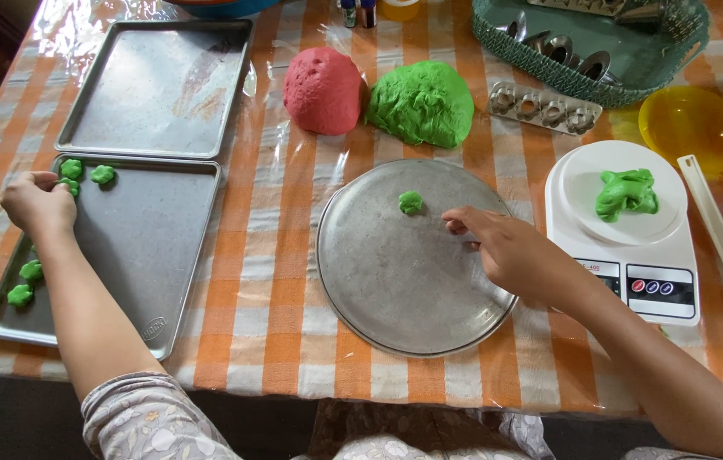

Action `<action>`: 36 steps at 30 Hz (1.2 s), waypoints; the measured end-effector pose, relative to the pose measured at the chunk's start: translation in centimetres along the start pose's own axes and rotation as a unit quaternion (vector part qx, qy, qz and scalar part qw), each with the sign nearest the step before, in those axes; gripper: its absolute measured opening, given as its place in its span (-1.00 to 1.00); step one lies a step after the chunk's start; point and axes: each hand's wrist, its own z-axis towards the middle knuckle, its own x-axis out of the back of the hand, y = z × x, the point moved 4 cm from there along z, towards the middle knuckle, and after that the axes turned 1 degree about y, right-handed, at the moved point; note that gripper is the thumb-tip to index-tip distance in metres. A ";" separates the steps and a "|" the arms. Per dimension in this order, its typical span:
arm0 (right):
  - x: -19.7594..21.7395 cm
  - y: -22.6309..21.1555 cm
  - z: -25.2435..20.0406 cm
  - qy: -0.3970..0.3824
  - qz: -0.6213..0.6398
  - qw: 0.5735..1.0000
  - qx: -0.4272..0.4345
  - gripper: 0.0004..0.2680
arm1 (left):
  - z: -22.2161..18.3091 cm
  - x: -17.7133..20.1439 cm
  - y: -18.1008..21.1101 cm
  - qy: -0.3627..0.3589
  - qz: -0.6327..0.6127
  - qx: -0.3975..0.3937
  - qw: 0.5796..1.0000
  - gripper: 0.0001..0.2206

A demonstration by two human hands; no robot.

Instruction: The person is preparing dough by weighing small portions, rolling them into balls, and flattening a larger piece with a rolling pin.

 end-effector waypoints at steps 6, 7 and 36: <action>-0.1 0.3 0.0 0.008 -0.009 1.000 0.009 -0.53 | -0.8 1.4 1.2 0.009 0.010 0.038 0.999 -0.81; -0.1 0.2 0.0 0.007 -0.009 1.000 0.009 -0.53 | -0.8 1.5 1.0 0.009 0.011 0.039 0.999 -0.81; 0.1 0.0 0.0 -0.007 -0.016 1.000 -0.007 -0.54 | -5.6 8.6 -2.7 -0.184 0.040 -0.011 0.982 -0.67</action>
